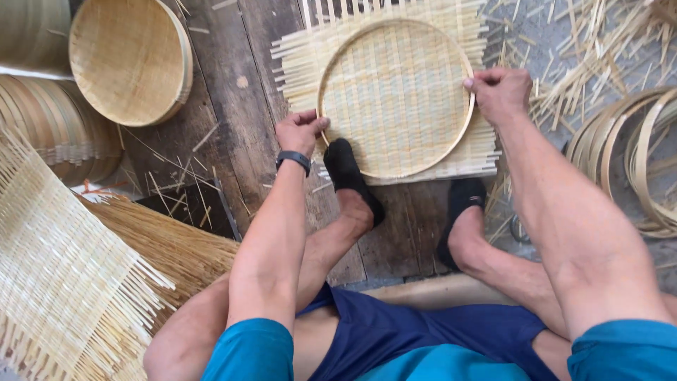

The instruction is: Trimming and assembling a bamboo steamer basket by weaving strips and attaching rings.

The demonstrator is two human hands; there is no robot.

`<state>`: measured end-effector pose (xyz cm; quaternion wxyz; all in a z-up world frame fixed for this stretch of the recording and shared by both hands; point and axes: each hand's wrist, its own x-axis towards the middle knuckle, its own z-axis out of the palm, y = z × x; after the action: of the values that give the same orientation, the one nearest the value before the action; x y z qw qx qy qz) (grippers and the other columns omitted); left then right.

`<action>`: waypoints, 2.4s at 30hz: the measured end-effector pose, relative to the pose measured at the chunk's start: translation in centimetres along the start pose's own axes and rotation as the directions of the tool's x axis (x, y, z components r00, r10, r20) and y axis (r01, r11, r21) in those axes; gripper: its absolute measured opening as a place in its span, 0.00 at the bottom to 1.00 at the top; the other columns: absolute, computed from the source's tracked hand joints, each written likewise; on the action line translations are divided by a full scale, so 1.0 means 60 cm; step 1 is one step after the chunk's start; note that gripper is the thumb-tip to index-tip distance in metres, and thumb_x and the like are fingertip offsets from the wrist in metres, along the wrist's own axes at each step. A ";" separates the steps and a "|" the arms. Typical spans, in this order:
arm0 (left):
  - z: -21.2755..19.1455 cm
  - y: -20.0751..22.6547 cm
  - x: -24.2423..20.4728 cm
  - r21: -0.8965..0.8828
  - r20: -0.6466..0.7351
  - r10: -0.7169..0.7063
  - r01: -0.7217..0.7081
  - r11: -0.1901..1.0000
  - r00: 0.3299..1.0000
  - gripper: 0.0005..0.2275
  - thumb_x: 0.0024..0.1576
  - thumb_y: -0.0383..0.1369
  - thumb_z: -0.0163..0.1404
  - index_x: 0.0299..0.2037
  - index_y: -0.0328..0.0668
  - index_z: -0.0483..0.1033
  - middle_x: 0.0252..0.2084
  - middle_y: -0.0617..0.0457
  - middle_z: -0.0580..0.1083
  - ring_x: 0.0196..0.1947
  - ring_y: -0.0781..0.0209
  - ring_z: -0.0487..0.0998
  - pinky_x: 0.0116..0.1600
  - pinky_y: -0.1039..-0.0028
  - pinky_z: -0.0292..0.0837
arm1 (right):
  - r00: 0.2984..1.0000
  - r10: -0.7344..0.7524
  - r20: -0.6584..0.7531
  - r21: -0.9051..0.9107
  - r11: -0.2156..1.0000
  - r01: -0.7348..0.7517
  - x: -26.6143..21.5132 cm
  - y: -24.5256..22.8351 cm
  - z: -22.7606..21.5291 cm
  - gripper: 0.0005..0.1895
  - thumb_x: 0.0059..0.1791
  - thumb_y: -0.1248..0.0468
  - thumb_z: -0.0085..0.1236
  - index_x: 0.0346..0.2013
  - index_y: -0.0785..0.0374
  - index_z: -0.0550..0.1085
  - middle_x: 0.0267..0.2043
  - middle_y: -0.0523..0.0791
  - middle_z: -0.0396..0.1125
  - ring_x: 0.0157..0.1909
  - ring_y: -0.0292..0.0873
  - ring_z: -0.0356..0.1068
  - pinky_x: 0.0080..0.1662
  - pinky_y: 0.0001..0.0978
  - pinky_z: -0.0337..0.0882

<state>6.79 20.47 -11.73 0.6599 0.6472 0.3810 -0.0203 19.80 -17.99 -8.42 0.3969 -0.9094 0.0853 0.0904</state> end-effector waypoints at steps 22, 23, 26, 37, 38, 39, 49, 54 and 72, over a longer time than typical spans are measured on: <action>0.078 0.178 0.022 0.704 0.100 0.172 -0.192 0.683 0.980 0.18 0.46 0.33 0.68 0.46 0.38 0.81 0.49 0.44 0.77 0.51 0.52 0.75 0.58 0.63 0.71 | 0.706 -0.546 0.451 -0.294 0.656 0.695 -0.100 -0.160 0.013 0.48 0.44 0.43 0.63 0.67 0.71 0.61 0.67 0.60 0.53 0.70 0.58 0.51 0.69 0.57 0.55; 0.110 0.189 0.039 0.716 0.156 0.437 -0.407 0.568 0.886 0.20 0.50 0.38 0.66 0.51 0.44 0.79 0.58 0.44 0.72 0.63 0.49 0.67 0.70 0.58 0.61 | 0.475 -0.591 0.652 -0.175 0.492 0.853 -0.122 -0.171 0.043 0.61 0.43 0.29 0.57 0.71 0.74 0.50 0.73 0.63 0.40 0.76 0.62 0.38 0.72 0.63 0.43; 0.190 0.155 0.119 0.556 0.532 0.752 -0.831 0.036 0.389 0.22 0.61 0.49 0.55 0.60 0.47 0.77 0.63 0.45 0.71 0.64 0.39 0.65 0.67 0.50 0.60 | 0.460 -0.441 0.771 -0.311 0.369 0.876 -0.193 -0.147 0.099 0.62 0.41 0.29 0.53 0.72 0.71 0.51 0.76 0.65 0.36 0.77 0.67 0.33 0.71 0.69 0.38; 0.236 0.171 0.122 0.646 0.249 0.487 -0.518 0.561 0.837 0.12 0.59 0.53 0.51 0.44 0.68 0.85 0.47 0.71 0.81 0.49 0.68 0.78 0.54 0.74 0.77 | 0.501 -0.608 0.616 -0.382 0.325 0.865 -0.222 -0.109 0.135 0.59 0.43 0.35 0.58 0.75 0.72 0.52 0.77 0.66 0.39 0.78 0.70 0.35 0.71 0.75 0.38; 0.237 0.204 0.118 0.647 0.248 0.435 -0.482 0.591 0.866 0.12 0.60 0.52 0.51 0.44 0.68 0.85 0.45 0.71 0.81 0.46 0.67 0.77 0.53 0.72 0.76 | 0.539 -0.581 0.610 -0.376 0.386 0.842 -0.219 -0.119 0.135 0.58 0.43 0.38 0.60 0.74 0.73 0.52 0.77 0.67 0.39 0.78 0.70 0.35 0.71 0.75 0.38; 0.239 0.205 0.119 0.642 0.254 0.452 -0.499 0.583 0.855 0.12 0.60 0.52 0.51 0.44 0.68 0.85 0.45 0.71 0.81 0.46 0.67 0.77 0.53 0.72 0.76 | 0.544 -0.590 0.596 -0.389 0.381 0.839 -0.221 -0.124 0.144 0.58 0.43 0.38 0.60 0.74 0.73 0.52 0.77 0.67 0.39 0.78 0.70 0.35 0.71 0.75 0.38; 0.241 0.181 0.177 0.646 0.442 0.497 -0.650 0.400 0.746 0.10 0.62 0.47 0.49 0.47 0.68 0.84 0.49 0.62 0.75 0.52 0.60 0.71 0.59 0.69 0.69 | 0.550 -0.671 0.497 -0.254 0.493 0.832 -0.135 -0.096 0.162 0.39 0.42 0.47 0.65 0.63 0.60 0.66 0.69 0.54 0.55 0.71 0.55 0.51 0.65 0.63 0.51; 0.235 0.159 0.177 0.606 0.528 0.631 -0.773 0.189 0.568 0.15 0.66 0.47 0.42 0.47 0.60 0.83 0.53 0.57 0.74 0.53 0.55 0.69 0.54 0.65 0.68 | 0.516 -0.849 0.114 -0.345 0.453 0.822 0.070 -0.193 0.100 0.19 0.54 0.57 0.60 0.56 0.64 0.75 0.58 0.49 0.70 0.62 0.52 0.65 0.61 0.45 0.63; 0.270 0.190 0.232 0.654 0.373 -0.190 -0.112 0.748 0.908 0.24 0.55 0.56 0.53 0.37 0.41 0.85 0.33 0.49 0.81 0.36 0.59 0.81 0.45 0.67 0.74 | 0.745 -0.661 0.088 -0.018 0.747 0.665 0.112 -0.117 0.075 0.11 0.56 0.59 0.57 0.42 0.64 0.80 0.42 0.50 0.76 0.41 0.50 0.75 0.48 0.43 0.73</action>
<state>30.31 14.71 -11.59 0.4523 0.8104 0.2128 -0.3056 27.49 -10.56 -8.04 0.3840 -0.8856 -0.2604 -0.0199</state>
